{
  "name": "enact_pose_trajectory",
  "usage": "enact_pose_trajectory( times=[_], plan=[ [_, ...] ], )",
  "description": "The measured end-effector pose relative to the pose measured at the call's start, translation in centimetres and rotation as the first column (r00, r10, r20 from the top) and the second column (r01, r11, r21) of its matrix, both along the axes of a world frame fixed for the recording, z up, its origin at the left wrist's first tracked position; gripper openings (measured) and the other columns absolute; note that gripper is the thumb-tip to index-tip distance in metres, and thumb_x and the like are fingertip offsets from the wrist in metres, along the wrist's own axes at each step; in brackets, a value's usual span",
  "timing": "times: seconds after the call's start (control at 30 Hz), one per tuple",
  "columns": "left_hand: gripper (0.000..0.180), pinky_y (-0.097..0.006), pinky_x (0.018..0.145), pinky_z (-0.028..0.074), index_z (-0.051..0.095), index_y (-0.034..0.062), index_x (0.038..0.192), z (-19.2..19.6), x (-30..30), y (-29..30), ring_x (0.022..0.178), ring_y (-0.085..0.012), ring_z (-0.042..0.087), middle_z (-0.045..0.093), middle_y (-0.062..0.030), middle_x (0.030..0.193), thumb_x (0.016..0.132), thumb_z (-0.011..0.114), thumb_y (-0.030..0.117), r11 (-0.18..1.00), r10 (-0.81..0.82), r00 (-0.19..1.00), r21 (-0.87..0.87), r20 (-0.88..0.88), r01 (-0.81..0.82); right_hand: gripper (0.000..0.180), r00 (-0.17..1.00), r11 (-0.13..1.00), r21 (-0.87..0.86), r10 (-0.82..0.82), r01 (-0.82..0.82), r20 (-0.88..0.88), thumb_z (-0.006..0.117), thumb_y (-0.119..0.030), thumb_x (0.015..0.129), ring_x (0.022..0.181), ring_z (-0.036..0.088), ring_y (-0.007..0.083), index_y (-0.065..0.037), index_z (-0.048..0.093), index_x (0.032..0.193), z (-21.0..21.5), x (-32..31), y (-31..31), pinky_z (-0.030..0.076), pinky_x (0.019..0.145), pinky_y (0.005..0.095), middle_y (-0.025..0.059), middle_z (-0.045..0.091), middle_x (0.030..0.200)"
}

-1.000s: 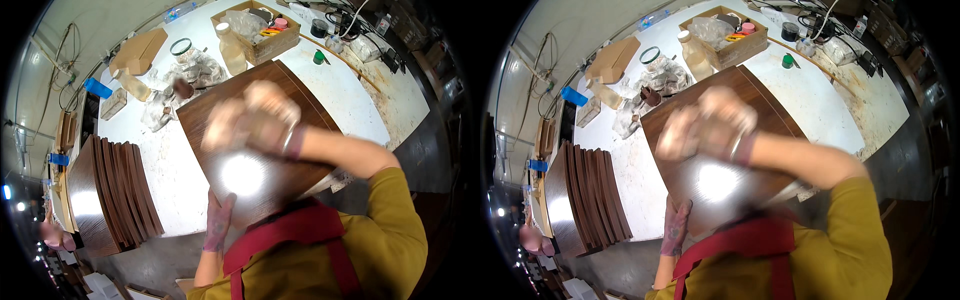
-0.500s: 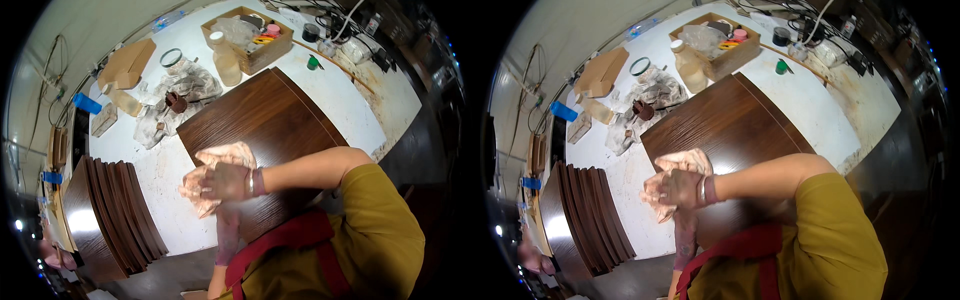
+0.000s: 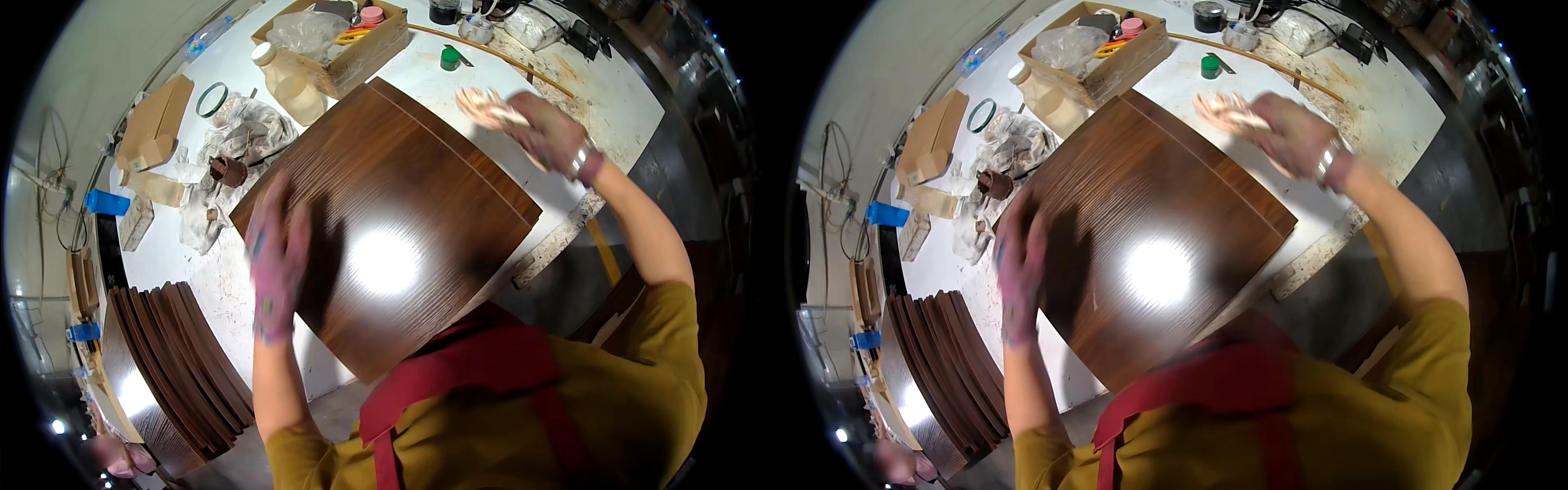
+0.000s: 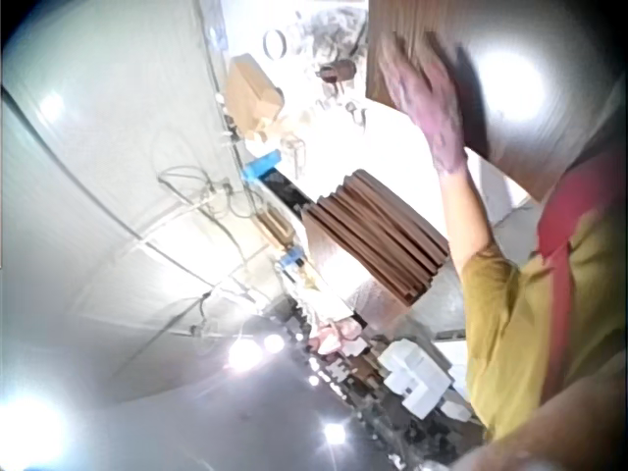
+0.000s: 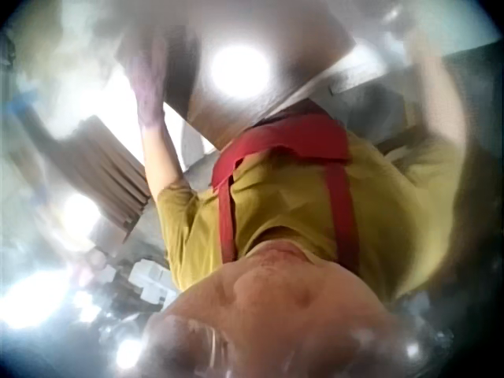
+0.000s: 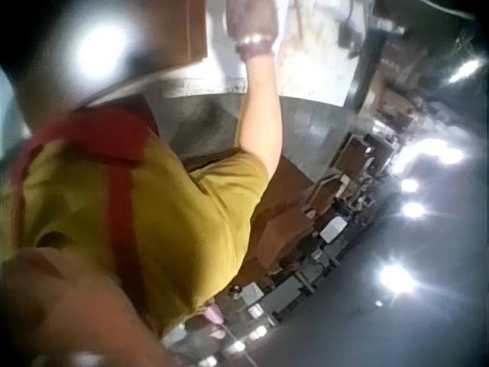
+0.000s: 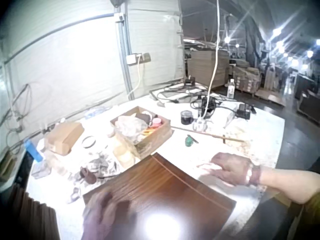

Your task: The person cleans wooden furniture panels by hand using a cloth. They wipe the surface and edges of each panel, occasionally applying a liquid from a bottle to the cloth, and move completed panels into a stack.

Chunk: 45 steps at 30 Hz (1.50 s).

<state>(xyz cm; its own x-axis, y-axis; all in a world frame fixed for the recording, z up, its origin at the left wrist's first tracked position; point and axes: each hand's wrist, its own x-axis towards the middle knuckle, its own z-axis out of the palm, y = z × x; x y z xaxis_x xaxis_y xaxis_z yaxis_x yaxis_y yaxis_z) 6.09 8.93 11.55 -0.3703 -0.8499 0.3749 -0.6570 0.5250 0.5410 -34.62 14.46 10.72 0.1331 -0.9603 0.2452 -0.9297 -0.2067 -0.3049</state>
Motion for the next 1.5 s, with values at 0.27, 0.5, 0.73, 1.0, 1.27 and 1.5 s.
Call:
enact_pose_trajectory(
  times=[0.27, 0.5, 0.73, 1.0, 1.27, 1.5],
  plan=[
    [0.054, -0.045, 0.096, 0.042, 0.058, 0.0043, 0.123, -7.3, -9.2, -13.6, 0.109, -0.0332, 0.059, 0.063, -0.0201, 0.116, 0.096, 0.042, 0.048, 0.967, 0.211, 0.870, 0.033, 0.446, -0.252, 0.030, 0.981, 0.954, 0.255, 0.179, -0.156, -0.071, 0.072, -0.010, 0.070, 0.088, 0.062, 0.0273, -0.013, 0.063, 0.099, 2.6, 4.6, 8.6, 0.052, 0.072, 0.0369, 0.0065, 0.058, 0.096],
    [0.047, -0.043, 0.089, 0.046, 0.063, 0.0014, 0.109, -7.4, -9.4, -13.6, 0.100, -0.0356, 0.062, 0.066, -0.0207, 0.103, 0.095, 0.045, 0.043, 0.987, 0.154, 0.902, -0.032, 0.402, -0.155, 0.012, 0.966, 0.967, 0.084, 0.246, -0.240, -0.080, 0.054, -0.010, 0.083, 0.087, 0.063, 0.0320, -0.005, 0.064, 0.089, -3.7, 9.2, -7.8, 0.053, 0.071, 0.0415, 0.0144, 0.060, 0.095],
    [0.044, -0.045, 0.087, 0.046, 0.062, 0.0032, 0.112, -7.1, -8.6, -13.9, 0.099, -0.0337, 0.063, 0.067, -0.0185, 0.104, 0.096, 0.045, 0.041, 0.976, 0.194, 0.883, 0.004, 0.426, -0.217, 0.021, 0.969, 0.968, 0.041, 0.248, -0.248, 0.002, 0.061, -0.016, 0.083, 0.089, 0.061, 0.0330, -0.005, 0.057, 0.100, -4.5, 10.1, -11.8, 0.051, 0.074, 0.0430, 0.0152, 0.059, 0.101],
    [0.040, -0.044, 0.081, 0.047, 0.064, 0.0019, 0.097, -7.5, -9.6, -14.1, 0.091, -0.0334, 0.063, 0.067, -0.0181, 0.093, 0.096, 0.048, 0.039, 0.984, 0.170, 0.916, -0.117, 0.365, -0.136, 0.019, 0.984, 0.965, 0.198, 0.162, -0.173, 0.071, 0.055, -0.021, 0.090, 0.087, 0.061, 0.0351, -0.004, 0.055, 0.098, -3.6, 9.8, -15.0, 0.050, 0.074, 0.0440, 0.0151, 0.060, 0.096],
    [0.041, -0.043, 0.083, 0.046, 0.062, 0.0027, 0.107, -7.2, -8.6, -14.1, 0.096, -0.0325, 0.063, 0.067, -0.0168, 0.100, 0.097, 0.046, 0.040, 0.982, 0.178, 0.904, -0.014, 0.388, -0.188, 0.018, 0.985, 0.957, 0.252, 0.165, -0.146, -0.055, 0.060, -0.017, 0.086, 0.091, 0.060, 0.0338, -0.007, 0.057, 0.101, -2.7, 9.8, -9.5, 0.050, 0.077, 0.0415, 0.0131, 0.059, 0.100],
    [0.038, -0.045, 0.079, 0.048, 0.062, 0.0032, 0.101, -7.5, -9.6, -13.9, 0.089, -0.0354, 0.063, 0.067, -0.0168, 0.097, 0.096, 0.048, 0.038, 0.989, 0.150, 0.917, -0.073, 0.370, -0.132, 0.021, 0.986, 0.976, 0.184, 0.090, -0.115, 0.141, 0.055, -0.020, 0.090, 0.092, 0.060, 0.0358, -0.004, 0.054, 0.104, -3.9, 9.6, -13.3, 0.049, 0.079, 0.0446, 0.0174, 0.057, 0.108]
  ],
)
